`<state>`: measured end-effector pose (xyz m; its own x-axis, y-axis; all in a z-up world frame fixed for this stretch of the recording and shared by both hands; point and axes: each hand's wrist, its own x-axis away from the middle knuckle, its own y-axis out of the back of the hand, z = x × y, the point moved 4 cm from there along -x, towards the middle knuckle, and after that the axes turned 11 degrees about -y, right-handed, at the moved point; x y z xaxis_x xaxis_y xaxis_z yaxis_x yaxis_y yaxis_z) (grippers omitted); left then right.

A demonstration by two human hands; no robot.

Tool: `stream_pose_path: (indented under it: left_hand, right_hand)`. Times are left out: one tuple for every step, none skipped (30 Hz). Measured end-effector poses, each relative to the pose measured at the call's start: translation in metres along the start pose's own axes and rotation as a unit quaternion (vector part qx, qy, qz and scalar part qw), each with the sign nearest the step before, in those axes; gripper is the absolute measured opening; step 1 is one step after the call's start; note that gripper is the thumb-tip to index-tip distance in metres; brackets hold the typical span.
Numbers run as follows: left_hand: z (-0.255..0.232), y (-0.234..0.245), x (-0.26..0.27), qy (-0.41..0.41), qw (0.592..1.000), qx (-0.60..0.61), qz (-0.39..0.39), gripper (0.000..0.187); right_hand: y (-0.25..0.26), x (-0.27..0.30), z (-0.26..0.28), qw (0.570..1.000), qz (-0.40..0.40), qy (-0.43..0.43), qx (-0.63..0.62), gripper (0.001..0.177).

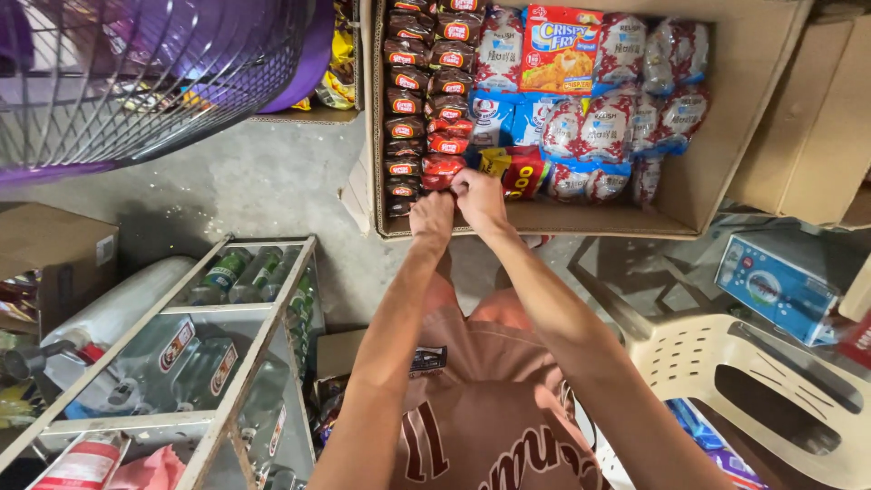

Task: The person organizes small snack packets, primarily instant coffee sachets, by picking them up from a cardboard box and placing them into a second box. The person repeatedly transfers items between the two boxes, arranging them in neat rows.

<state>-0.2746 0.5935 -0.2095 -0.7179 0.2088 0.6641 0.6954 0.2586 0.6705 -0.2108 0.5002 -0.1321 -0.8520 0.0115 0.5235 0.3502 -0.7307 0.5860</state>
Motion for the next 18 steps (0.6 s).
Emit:
stream_pose_path:
  left_hand:
    - [-0.001, 0.005, -0.001, 0.000, 1.000, 0.001, 0.001, 0.016]
    - [-0.001, 0.008, -0.001, 0.011, 1.000, 0.017, 0.018, 0.018]
    - [-0.001, 0.013, -0.002, 0.023, 0.999, 0.033, 0.035, 0.019]
    - [-0.004, 0.026, 0.003, 0.024, 0.999, 0.034, 0.035, 0.019]
    - [-0.005, 0.037, 0.010, 0.035, 0.996, 0.050, 0.061, 0.020]
    - [-0.008, 0.049, 0.017, 0.047, 0.993, 0.066, 0.088, 0.020]
    - [-0.008, 0.040, 0.018, 0.048, 0.993, 0.065, 0.089, 0.020]
    - [-0.009, 0.037, 0.020, 0.032, 0.996, 0.082, 0.029, 0.025]
    - [-0.009, 0.036, 0.016, 0.015, 0.994, 0.098, -0.035, 0.040]
    - [-0.008, 0.048, 0.030, 0.015, 0.995, 0.096, -0.038, 0.040]
    - [-0.008, 0.059, 0.043, 0.018, 0.988, 0.148, -0.050, 0.042]
    - [-0.009, 0.069, 0.057, 0.019, 0.978, 0.199, -0.061, 0.046]
    - [-0.011, 0.088, 0.067, 0.021, 0.978, 0.197, -0.064, 0.046]
    - [-0.013, 0.106, 0.078, 0.037, 0.980, 0.186, -0.062, 0.042]
    - [-0.017, 0.123, 0.088, 0.050, 0.981, 0.176, -0.058, 0.039]
    - [-0.014, 0.111, 0.085, 0.049, 0.982, 0.174, -0.059, 0.039]
    - [-0.013, 0.106, 0.081, 0.000, 0.979, 0.140, -0.145, 0.050]
    - [-0.013, 0.101, 0.079, -0.049, 0.966, 0.105, -0.230, 0.065]
  right_hand:
    - [-0.002, 0.001, -0.002, 1.000, 0.000, -0.001, 0.001, 0.009]
    - [-0.003, 0.003, -0.004, 1.000, -0.001, 0.009, -0.001, 0.011]
    - [-0.005, 0.004, -0.004, 1.000, -0.003, 0.019, -0.003, 0.012]
    - [-0.002, 0.006, 0.000, 1.000, -0.003, 0.020, -0.003, 0.012]
    - [0.001, 0.009, 0.005, 0.999, -0.006, 0.030, -0.012, 0.014]
    - [0.004, 0.013, 0.010, 0.999, -0.009, 0.041, -0.022, 0.017]
    - [0.003, 0.014, 0.002, 0.999, -0.009, 0.040, -0.023, 0.017]
    - [0.002, 0.015, -0.006, 0.999, -0.024, 0.037, 0.001, 0.019]
    - [0.001, 0.011, -0.012, 0.998, -0.041, 0.039, 0.024, 0.023]
    - [0.001, 0.013, -0.009, 0.998, -0.043, 0.042, 0.022, 0.023]
    - [0.004, 0.014, -0.009, 0.999, -0.050, 0.012, 0.016, 0.029]
    - [0.007, 0.016, -0.009, 0.998, -0.057, -0.018, 0.010, 0.034]
    - [0.007, 0.015, -0.005, 0.998, -0.056, -0.014, 0.007, 0.034]
    - [0.010, 0.014, -0.001, 0.996, -0.083, -0.005, -0.010, 0.037]
    - [0.015, 0.014, 0.001, 0.993, -0.113, 0.002, -0.027, 0.040]
    - [0.018, 0.010, 0.006, 0.993, -0.115, 0.002, -0.029, 0.040]
    - [0.023, 0.006, 0.016, 0.988, -0.144, 0.054, -0.004, 0.046]
    - [0.026, 0.003, 0.026, 0.979, -0.172, 0.106, 0.021, 0.051]
